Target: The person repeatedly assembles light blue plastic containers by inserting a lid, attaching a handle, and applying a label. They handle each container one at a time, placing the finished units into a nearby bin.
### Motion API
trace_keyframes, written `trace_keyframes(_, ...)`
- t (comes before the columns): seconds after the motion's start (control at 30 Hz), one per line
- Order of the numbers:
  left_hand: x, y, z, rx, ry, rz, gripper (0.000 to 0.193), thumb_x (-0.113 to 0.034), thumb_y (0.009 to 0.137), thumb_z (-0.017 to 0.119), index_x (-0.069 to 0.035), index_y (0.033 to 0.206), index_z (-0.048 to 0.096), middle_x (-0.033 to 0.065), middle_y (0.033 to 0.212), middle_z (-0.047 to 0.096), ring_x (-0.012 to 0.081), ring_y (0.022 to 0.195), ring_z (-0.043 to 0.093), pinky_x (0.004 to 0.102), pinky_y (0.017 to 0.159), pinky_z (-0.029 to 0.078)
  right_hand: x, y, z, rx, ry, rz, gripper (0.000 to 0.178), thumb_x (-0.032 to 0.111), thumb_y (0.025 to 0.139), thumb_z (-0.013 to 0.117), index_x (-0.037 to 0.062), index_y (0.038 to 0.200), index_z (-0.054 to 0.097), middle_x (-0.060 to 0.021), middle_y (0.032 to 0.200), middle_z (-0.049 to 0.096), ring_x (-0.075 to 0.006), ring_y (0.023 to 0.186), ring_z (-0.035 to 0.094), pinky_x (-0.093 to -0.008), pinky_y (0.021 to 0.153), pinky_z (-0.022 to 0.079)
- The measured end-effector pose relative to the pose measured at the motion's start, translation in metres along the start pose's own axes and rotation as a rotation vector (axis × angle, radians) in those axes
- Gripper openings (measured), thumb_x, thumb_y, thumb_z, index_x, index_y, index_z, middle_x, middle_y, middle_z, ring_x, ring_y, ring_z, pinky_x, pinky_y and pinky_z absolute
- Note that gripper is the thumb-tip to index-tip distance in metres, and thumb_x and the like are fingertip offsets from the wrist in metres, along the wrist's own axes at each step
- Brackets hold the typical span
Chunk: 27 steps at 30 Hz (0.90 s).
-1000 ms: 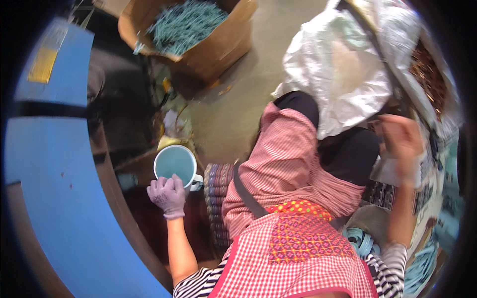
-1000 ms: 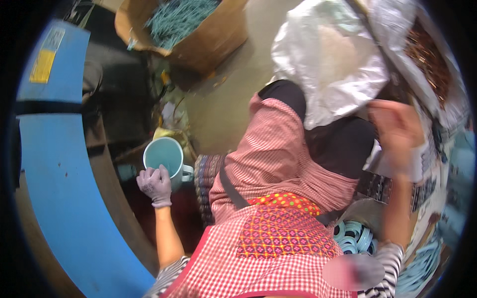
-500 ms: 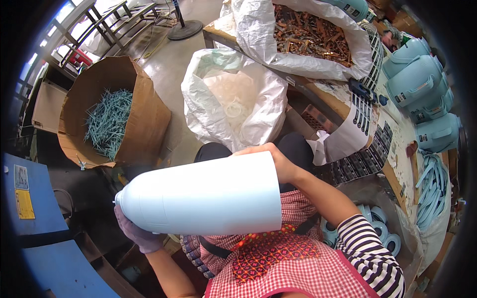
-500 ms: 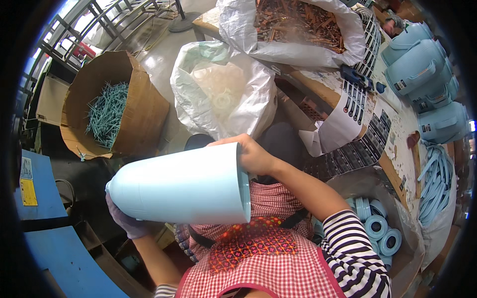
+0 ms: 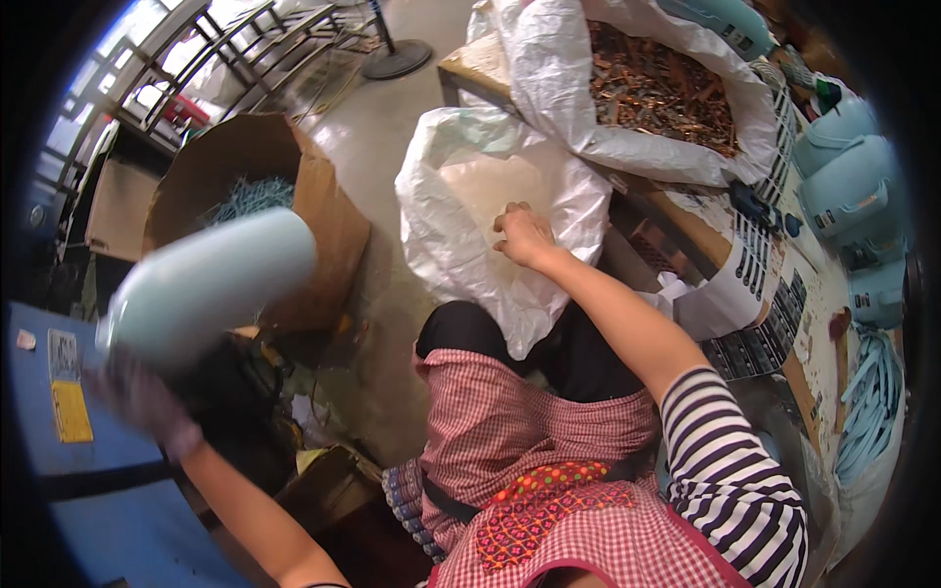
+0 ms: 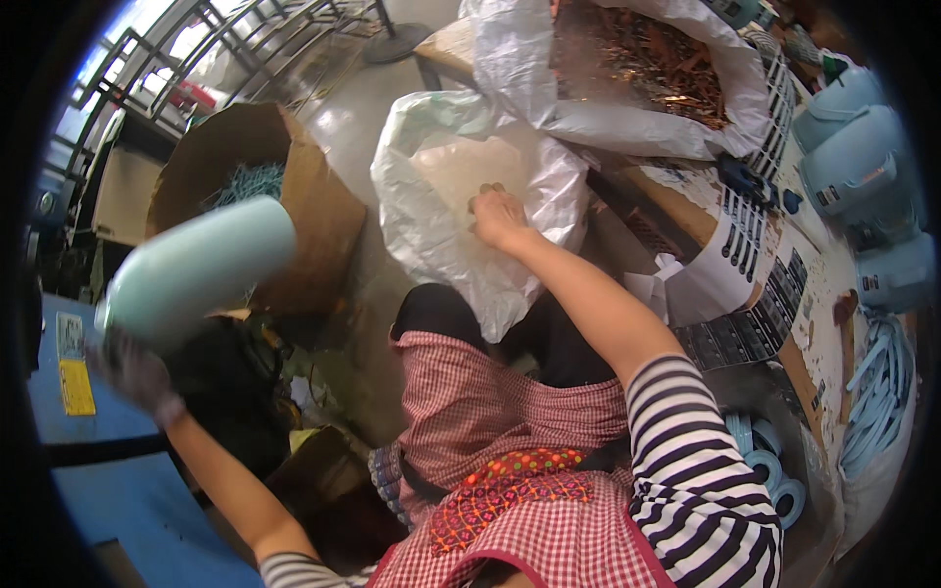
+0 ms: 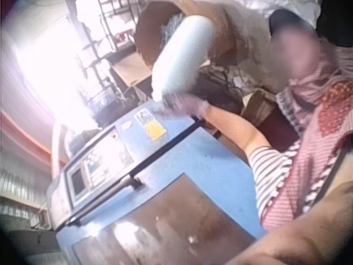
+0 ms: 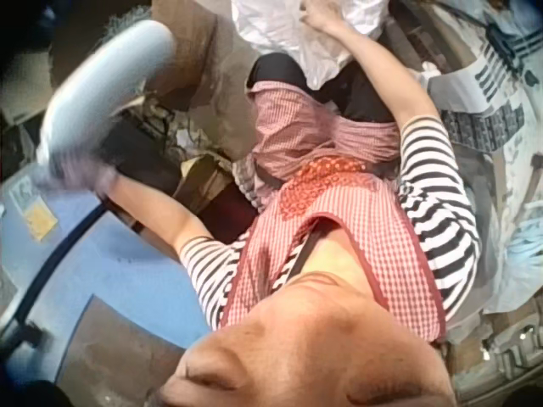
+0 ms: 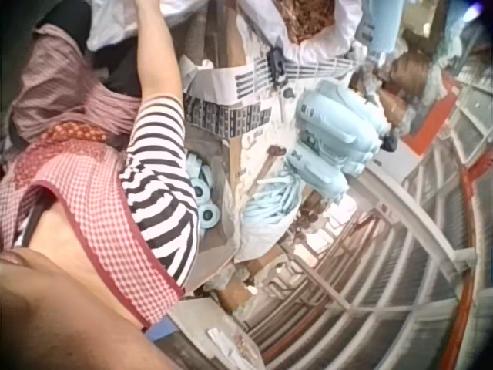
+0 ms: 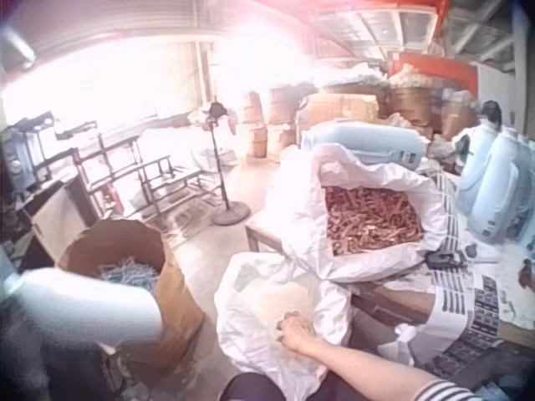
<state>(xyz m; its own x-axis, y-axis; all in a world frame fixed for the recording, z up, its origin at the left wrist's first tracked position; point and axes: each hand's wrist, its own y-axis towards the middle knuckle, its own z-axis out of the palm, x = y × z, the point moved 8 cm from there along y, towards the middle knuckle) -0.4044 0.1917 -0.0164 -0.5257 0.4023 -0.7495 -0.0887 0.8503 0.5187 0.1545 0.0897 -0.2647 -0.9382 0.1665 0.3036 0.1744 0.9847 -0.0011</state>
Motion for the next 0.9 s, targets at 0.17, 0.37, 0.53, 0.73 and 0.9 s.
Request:
trace_keyframes(0.17, -0.032, 0.071, 0.003, -0.211, 0.447, 0.172, 0.059, -0.040, 0.088, 0.076, 0.006, 0.123, 0.064, 0.0184, 0.131, 0.059, 0.0282, 0.117, 0.057, 0.0394, 0.097, 0.049, 0.012, 0.016, 0.018, 0.038, 0.050, 0.003, 0.015, 0.021, 0.084, 0.067, 0.0120, 0.093, 0.075, -0.0145, 0.108, 0.068, -0.0335, 0.101, 0.066, -0.0444, 0.083, 0.054)
trace_keyframes(0.37, -0.225, -0.046, 0.036, -0.100, 0.211, 0.561, 0.041, -0.024, 0.081, 0.084, 0.002, 0.104, 0.063, 0.0106, 0.119, 0.057, 0.0241, 0.110, 0.056, 0.0402, 0.095, 0.055, 0.011, -0.046, -0.117, -0.218, 0.405, 0.018, 0.020, 0.022, 0.088, 0.064, 0.0062, 0.098, 0.071, -0.0135, 0.083, 0.073, -0.0301, 0.084, 0.071, -0.0420, 0.072, 0.054)
trace_keyframes(0.53, -0.324, -0.157, 0.114, 0.655, -0.214, 0.591, 0.070, -0.028, 0.066, 0.093, -0.007, 0.117, 0.050, 0.0223, 0.122, 0.062, 0.0291, 0.110, 0.064, 0.0425, 0.093, 0.053, 0.124, -0.163, -0.293, -0.449, 0.775, -0.684, 0.011, 0.006, 0.091, 0.066, 0.0009, 0.100, 0.069, -0.0103, 0.088, 0.067, -0.0188, 0.071, 0.063, -0.0316, 0.064, 0.052)
trace_keyframes(0.73, -0.377, -0.190, 0.149, 0.796, -0.205, 0.940, 0.046, -0.029, 0.053, 0.091, -0.005, 0.088, 0.072, 0.0211, 0.104, 0.069, 0.0394, 0.094, 0.072, 0.0404, 0.076, 0.060, 0.173, -0.266, -0.341, -0.620, -0.009, -1.185, 0.017, 0.012, 0.075, 0.071, 0.0049, 0.090, 0.068, -0.0047, 0.089, 0.063, -0.0190, 0.079, 0.060, -0.0275, 0.060, 0.051)
trace_keyframes(0.9, -0.383, -0.207, 0.153, 0.834, -0.111, 1.069, 0.040, -0.038, 0.060, 0.085, -0.011, 0.071, 0.058, 0.0184, 0.112, 0.068, 0.0374, 0.099, 0.070, 0.0393, 0.071, 0.058, 0.182, -0.279, -0.341, -0.495, -0.002, -1.208, 0.018, 0.019, 0.057, 0.064, 0.0029, 0.064, 0.062, -0.0045, 0.080, 0.057, -0.0191, 0.086, 0.055, -0.0278, 0.067, 0.048)
